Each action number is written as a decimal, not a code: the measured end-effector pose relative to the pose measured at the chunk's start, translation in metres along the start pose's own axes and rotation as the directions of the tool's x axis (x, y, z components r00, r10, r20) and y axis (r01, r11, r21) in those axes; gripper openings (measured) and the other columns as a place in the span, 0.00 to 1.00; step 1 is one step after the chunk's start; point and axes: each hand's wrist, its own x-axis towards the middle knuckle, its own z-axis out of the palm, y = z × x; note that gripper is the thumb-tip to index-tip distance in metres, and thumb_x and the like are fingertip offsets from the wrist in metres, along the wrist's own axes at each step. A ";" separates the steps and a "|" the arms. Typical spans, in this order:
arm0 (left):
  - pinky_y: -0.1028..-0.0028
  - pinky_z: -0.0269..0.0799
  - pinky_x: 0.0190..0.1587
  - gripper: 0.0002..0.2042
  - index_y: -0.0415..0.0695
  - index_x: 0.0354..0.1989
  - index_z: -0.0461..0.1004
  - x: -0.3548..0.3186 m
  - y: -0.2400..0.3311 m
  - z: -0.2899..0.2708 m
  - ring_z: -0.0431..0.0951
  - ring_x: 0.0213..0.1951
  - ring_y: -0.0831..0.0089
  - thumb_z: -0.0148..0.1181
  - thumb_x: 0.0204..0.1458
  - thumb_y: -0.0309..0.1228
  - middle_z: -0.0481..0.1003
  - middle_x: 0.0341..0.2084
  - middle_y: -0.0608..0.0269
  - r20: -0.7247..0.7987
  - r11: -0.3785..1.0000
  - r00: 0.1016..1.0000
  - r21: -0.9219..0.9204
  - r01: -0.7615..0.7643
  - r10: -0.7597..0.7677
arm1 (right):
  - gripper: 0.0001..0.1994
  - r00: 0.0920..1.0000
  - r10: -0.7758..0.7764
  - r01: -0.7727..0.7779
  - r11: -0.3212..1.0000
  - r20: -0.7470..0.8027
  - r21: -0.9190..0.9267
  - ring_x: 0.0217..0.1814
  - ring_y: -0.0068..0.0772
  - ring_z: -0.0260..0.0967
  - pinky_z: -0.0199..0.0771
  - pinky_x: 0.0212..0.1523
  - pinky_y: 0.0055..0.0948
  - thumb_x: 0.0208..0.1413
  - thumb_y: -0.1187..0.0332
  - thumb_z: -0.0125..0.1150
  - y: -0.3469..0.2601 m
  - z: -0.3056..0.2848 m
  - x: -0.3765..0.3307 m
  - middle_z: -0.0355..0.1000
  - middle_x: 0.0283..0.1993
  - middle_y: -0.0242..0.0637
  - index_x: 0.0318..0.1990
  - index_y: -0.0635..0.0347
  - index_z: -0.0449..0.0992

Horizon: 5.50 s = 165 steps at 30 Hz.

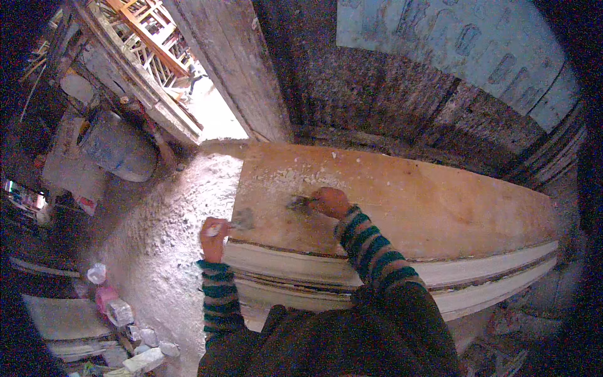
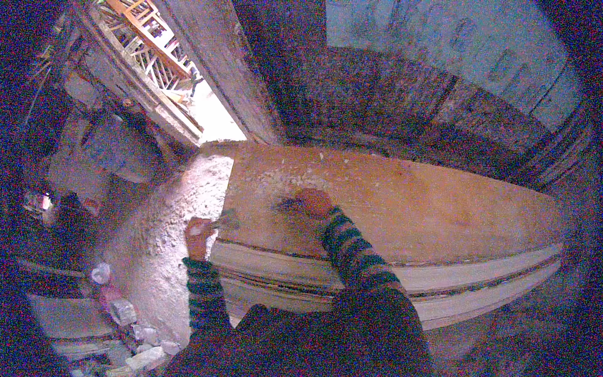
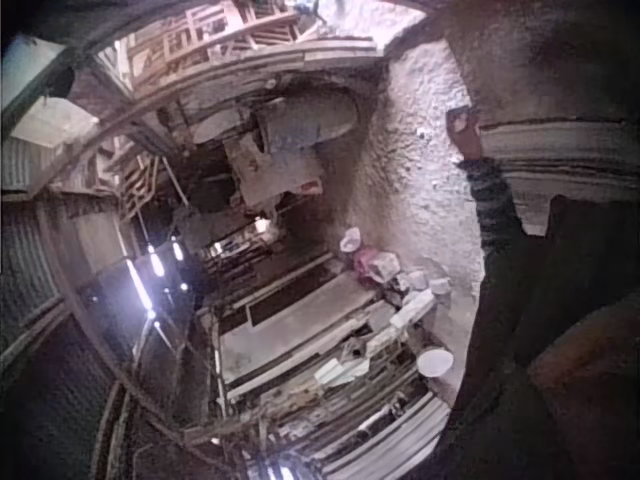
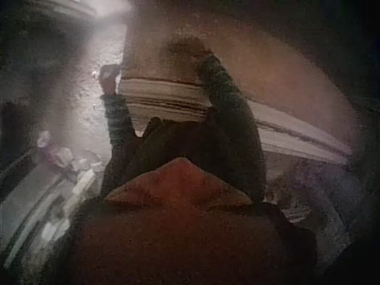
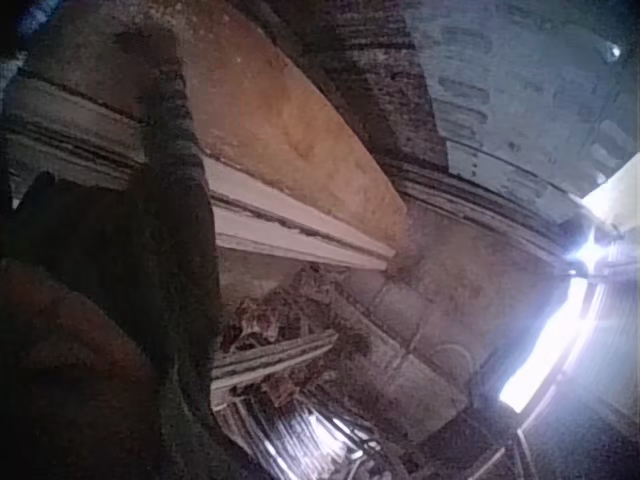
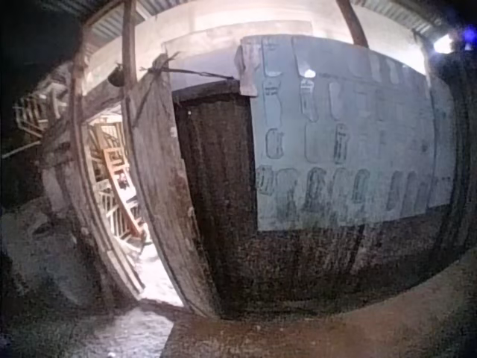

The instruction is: The person scrapes a white substance off a large wooden board using two metal scrapers. They then place a long, thin, white object with green stripes onto the board.

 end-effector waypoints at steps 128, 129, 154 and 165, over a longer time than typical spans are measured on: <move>0.73 0.65 0.41 0.06 0.43 0.30 0.73 -0.095 -0.100 0.224 0.69 0.34 0.70 0.59 0.45 0.18 0.71 0.29 0.65 0.148 0.959 0.954 0.068 -0.273 0.261 | 0.13 0.539 0.761 -0.752 0.628 -0.361 0.199 0.34 0.57 0.71 0.71 0.33 0.52 0.56 0.58 0.54 0.077 -0.073 -0.231 0.73 0.30 0.50 0.38 0.58 0.70; 0.73 0.65 0.41 0.06 0.43 0.30 0.73 -0.096 -0.097 0.224 0.69 0.34 0.70 0.59 0.45 0.19 0.71 0.28 0.65 0.156 0.962 0.957 0.086 -0.260 0.245 | 0.13 0.544 0.748 -0.734 0.644 -0.379 0.218 0.34 0.57 0.72 0.71 0.34 0.51 0.55 0.58 0.54 0.082 -0.076 -0.220 0.73 0.31 0.50 0.39 0.58 0.70; 0.69 0.69 0.41 0.07 0.43 0.31 0.73 -0.089 -0.107 0.223 0.72 0.36 0.64 0.61 0.43 0.20 0.72 0.30 0.57 0.145 0.932 0.925 0.050 -0.360 0.350 | 0.15 0.816 0.574 -0.477 0.739 -0.073 0.476 0.33 0.46 0.72 0.72 0.35 0.42 0.51 0.55 0.60 0.132 -0.109 -0.060 0.75 0.33 0.44 0.36 0.59 0.74; 0.69 0.69 0.40 0.06 0.42 0.31 0.73 -0.100 -0.095 0.233 0.73 0.34 0.65 0.61 0.44 0.20 0.72 0.29 0.59 0.161 0.981 0.971 0.058 -0.187 0.176 | 0.12 0.802 0.576 -0.539 0.812 -0.159 0.224 0.33 0.30 0.72 0.72 0.33 0.34 0.49 0.62 0.63 0.224 -0.119 -0.207 0.75 0.34 0.37 0.38 0.59 0.76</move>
